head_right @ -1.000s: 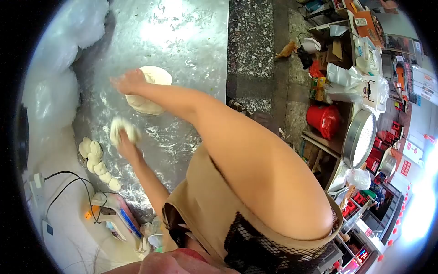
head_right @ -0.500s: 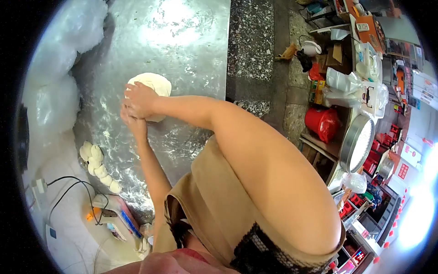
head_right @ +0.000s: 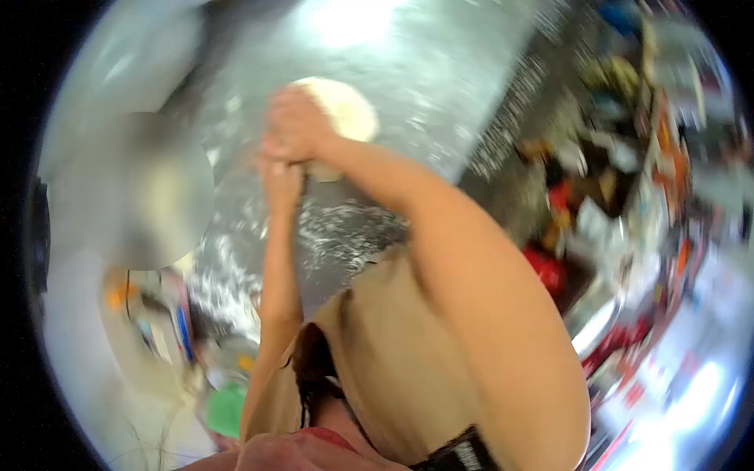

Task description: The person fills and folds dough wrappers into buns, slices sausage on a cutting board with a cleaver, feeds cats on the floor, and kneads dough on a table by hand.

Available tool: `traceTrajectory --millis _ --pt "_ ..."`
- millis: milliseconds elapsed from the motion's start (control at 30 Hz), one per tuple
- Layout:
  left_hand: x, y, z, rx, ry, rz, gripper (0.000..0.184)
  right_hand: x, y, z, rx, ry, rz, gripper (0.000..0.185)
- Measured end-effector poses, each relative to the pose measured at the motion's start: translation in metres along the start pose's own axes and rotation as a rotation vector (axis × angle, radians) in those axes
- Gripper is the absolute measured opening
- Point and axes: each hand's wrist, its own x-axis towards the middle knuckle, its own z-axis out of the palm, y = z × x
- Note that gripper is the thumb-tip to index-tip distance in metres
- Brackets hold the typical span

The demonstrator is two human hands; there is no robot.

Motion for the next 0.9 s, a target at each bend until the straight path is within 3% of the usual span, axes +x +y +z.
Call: traceTrajectory --millis 67,133,233,300,367,400,467,567,633,700,733,833,900 --pt "-0.028 0.013 -0.033 0.122 0.208 -0.077 0.053 0.004 -0.008 0.007 0.114 0.066 0.115 0.055" --pt "-0.073 -0.008 -0.071 0.2 0.391 -0.34 0.051 0.015 -0.032 0.007 0.18 0.166 0.242 0.048" --pt "-0.129 -0.056 -0.094 0.307 0.637 -0.662 0.053 0.06 -0.091 -0.002 0.105 0.282 0.007 0.038" --pt "-0.141 -0.086 -0.116 0.296 0.847 -0.759 0.057 0.112 -0.107 0.043 0.643 0.058 -0.136 0.039" --pt "-0.131 -0.107 -0.141 0.335 0.86 -0.754 0.059 0.165 -0.14 0.08 0.535 -0.113 -0.277 0.052" --pt "-0.123 -0.115 -0.152 0.361 0.858 -0.712 0.061 0.18 -0.159 0.091 0.536 -0.129 -0.304 0.052" --pt "-0.104 -0.135 -0.177 0.393 0.87 -0.687 0.062 0.207 -0.194 0.109 0.202 -0.184 -0.375 0.067" --pt "-0.079 -0.168 -0.21 0.47 0.787 -0.609 0.069 0.255 -0.213 0.145 0.174 -0.149 -0.431 0.082" --pt "-0.07 -0.192 -0.216 0.411 0.638 -0.907 0.078 0.265 -0.222 0.154 0.249 -0.105 -0.41 0.077" --pt "-0.067 -0.209 -0.212 0.407 0.574 -1.0 0.086 0.257 -0.217 0.156 0.163 -0.2 -0.239 0.069" --pt "-0.061 -0.211 -0.215 0.333 0.548 -0.963 0.087 0.251 -0.214 0.162 0.224 -0.142 -0.266 0.06" --pt "-0.038 -0.214 -0.223 0.246 0.496 -0.942 0.087 0.221 -0.207 0.164 0.476 -0.024 -0.29 0.057" --pt "-0.025 -0.214 -0.229 0.006 0.522 -0.736 0.082 0.202 -0.205 0.163 0.463 -0.009 -0.335 0.055"
